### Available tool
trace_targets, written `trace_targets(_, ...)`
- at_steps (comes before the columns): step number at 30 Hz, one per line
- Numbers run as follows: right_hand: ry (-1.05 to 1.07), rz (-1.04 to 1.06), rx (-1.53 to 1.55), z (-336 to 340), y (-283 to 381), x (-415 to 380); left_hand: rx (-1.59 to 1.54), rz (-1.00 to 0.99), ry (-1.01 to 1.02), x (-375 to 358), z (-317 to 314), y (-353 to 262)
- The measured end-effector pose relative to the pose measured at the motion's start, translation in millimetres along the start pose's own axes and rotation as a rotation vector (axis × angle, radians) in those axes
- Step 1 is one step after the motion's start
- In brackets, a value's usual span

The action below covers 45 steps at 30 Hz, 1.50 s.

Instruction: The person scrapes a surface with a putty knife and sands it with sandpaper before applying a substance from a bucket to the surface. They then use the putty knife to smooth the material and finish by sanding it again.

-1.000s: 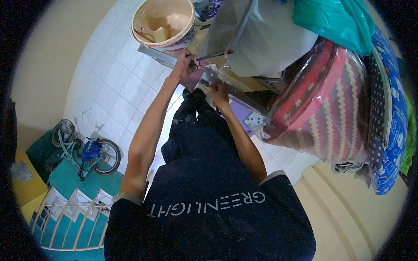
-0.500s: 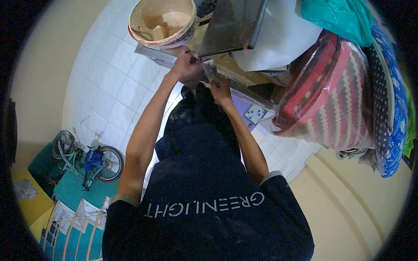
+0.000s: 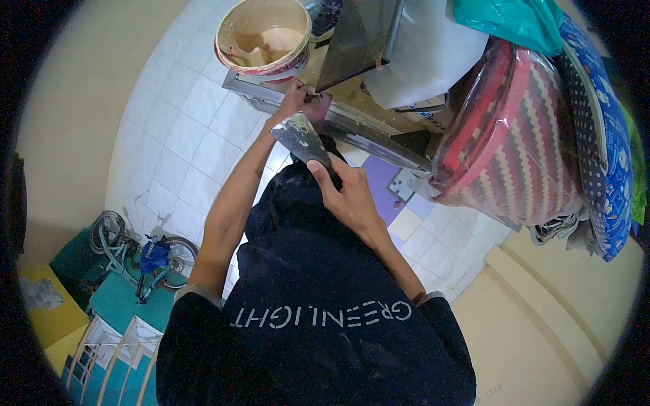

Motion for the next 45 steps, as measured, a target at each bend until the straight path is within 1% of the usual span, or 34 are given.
trace_targets(1,-0.009,0.043,-0.006,2.6,5.9,-2.1,-0.01,-0.009,-0.057,-2.9,2.3,-8.6)
trace_targets(2,-0.017,0.084,-0.012,4.8,11.5,-4.6,-0.005,-0.012,-0.062,-2.6,1.4,-6.1)
trace_targets(4,-0.009,0.108,-0.024,9.1,21.5,-9.4,0.03,-0.128,-0.122,-3.0,0.5,-4.4)
trace_targets(5,-0.001,0.124,-0.04,9.5,25.0,-10.5,-0.011,-0.166,-0.156,-1.7,-0.4,-3.6)
trace_targets(6,-0.002,0.13,-0.041,8.0,27.2,-10.7,-0.009,-0.17,-0.161,-1.0,-0.2,-0.5)
trace_targets(9,-0.054,0.196,-0.045,4.9,30.6,-10.2,0.052,-0.127,-0.05,2.0,-4.4,10.0)
trace_targets(11,0.063,0.014,0.255,-1.7,14.6,-4.6,0.096,-0.179,-0.048,-2.2,-3.2,14.4)
trace_targets(12,0.06,0.01,0.252,-5.2,7.9,-1.4,0.139,-0.226,-0.044,-5.2,-7.7,21.1)
trace_targets(13,0.044,-0.007,0.296,-9.2,-1.3,3.8,0.262,-0.251,0.021,-0.9,-15.8,27.5)
trace_targets(14,0.028,-0.025,0.338,-13.3,-13.4,10.0,0.254,-0.251,0.021,-5.7,-13.9,19.3)
trace_targets(15,0.027,-0.031,0.33,-17.8,-33.2,18.1,0.203,-0.267,-0.044,-14.6,-5.9,2.7)
trace_targets(16,0.067,-0.114,0.446,-24.4,-61.6,29.0,0.152,-0.284,-0.11,-20.4,-0.8,-7.6)
trace_targets(17,0.106,-0.197,0.561,-32.6,-88.0,41.0,0.145,-0.284,-0.113,-22.3,-3.0,-6.9)
trace_targets(19,0.066,-0.253,0.514,-48.9,-133.7,66.3,0.077,-0.275,-0.205,-26.7,-6.7,-1.7)
trace_targets(20,0.031,-0.305,0.472,-53.3,-152.0,79.0,0.071,-0.266,-0.211,-28.5,-7.5,-1.2)
trace_targets(22,0.004,-0.293,0.411,-58.1,-173.8,104.5,0.048,-0.29,-0.209,-32.3,-6.0,-4.0)
trace_targets(23,-0.028,-0.274,0.361,-58.8,-175.7,112.1,0.047,-0.279,-0.209,-32.3,-4.8,-6.8)
trace_targets(24,-0.023,-0.281,0.362,-61.0,-178.3,115.6,0.1,-0.199,-0.167,-29.6,-6.0,-9.1)
trace_targets(25,-0.033,-0.347,0.267,-61.7,-181.7,120.3,0.154,-0.125,-0.129,-24.1,-6.4,-12.1)
trace_targets(26,-0.044,-0.411,0.171,-61.3,-183.9,124.8,0.155,-0.123,-0.13,-18.0,-6.8,-16.4)
trace_targets(28,-0.015,-0.428,0.191,-59.4,-187.7,129.3,0.331,0.063,-0.098,-9.2,-11.6,-21.1)
trace_targets(29,0.011,-0.446,0.213,-59.2,-187.5,129.0,0.33,0.066,-0.095,-6.3,-17.2,-18.9)
trace_targets(31,0.011,-0.47,0.223,-57.3,-186.9,129.2,0.471,0.078,-0.199,-1.7,-23.0,-14.8)
trace_targets(32,0.01,-0.487,0.23,-56.0,-185.2,130.5,0.473,0.076,-0.196,0.4,-18.6,-19.4)
trace_targets(34,0.034,-0.465,0.237,-52.9,-186.3,135.5,0.387,0.246,0.077,3.7,-10.6,-23.5)
trace_targets(35,0.059,-0.443,0.24,-53.1,-186.5,137.3,0.389,0.248,0.08,8.5,-11.2,-8.5)
trace_targets(36,0.063,-0.447,0.244,-54.6,-186.1,138.3,0.364,0.216,0.168,16.9,-17.6,16.3)
trace_targets(37,0.041,-0.398,0.289,-56.2,-183.9,137.4,0.337,0.187,0.26,17.5,-24.4,29.9)
trace_targets(38,0.015,-0.347,0.334,-57.6,-181.8,135.9,0.34,0.189,0.269,12.5,-24.0,24.0)
trace_targets(39,0.009,-0.344,0.338,-59.3,-182.1,134.9,0.341,0.201,0.211,11.7,-18.4,12.1)
trace_targets(40,0.007,-0.395,0.33,-60.9,-183.9,131.4,0.341,0.212,0.148,11.6,-13.1,-0.7)
trace_targets(41,0.007,-0.447,0.319,-59.9,-184.6,130.5,0.34,0.208,0.143,10.4,-16.8,-2.9)
trace_targets(43,0.051,-0.467,0.351,-55.9,-186.8,139.6,0.463,0.093,-0.062,6.2,-20.5,-8.2)
trace_targets(45,0.096,-0.511,0.387,-54.7,-188.5,131.9,0.41,0.106,-0.004,5.1,-17.2,-4.1)
Point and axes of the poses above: each hand's wrist, its own x-axis towards the middle knuckle, its own z-axis out of the back of the hand, y = z × x, the point moved 3 cm from there along x, towards the middle knuckle, and after that the axes turned 8 degrees about -x, right-handed, at the moved point
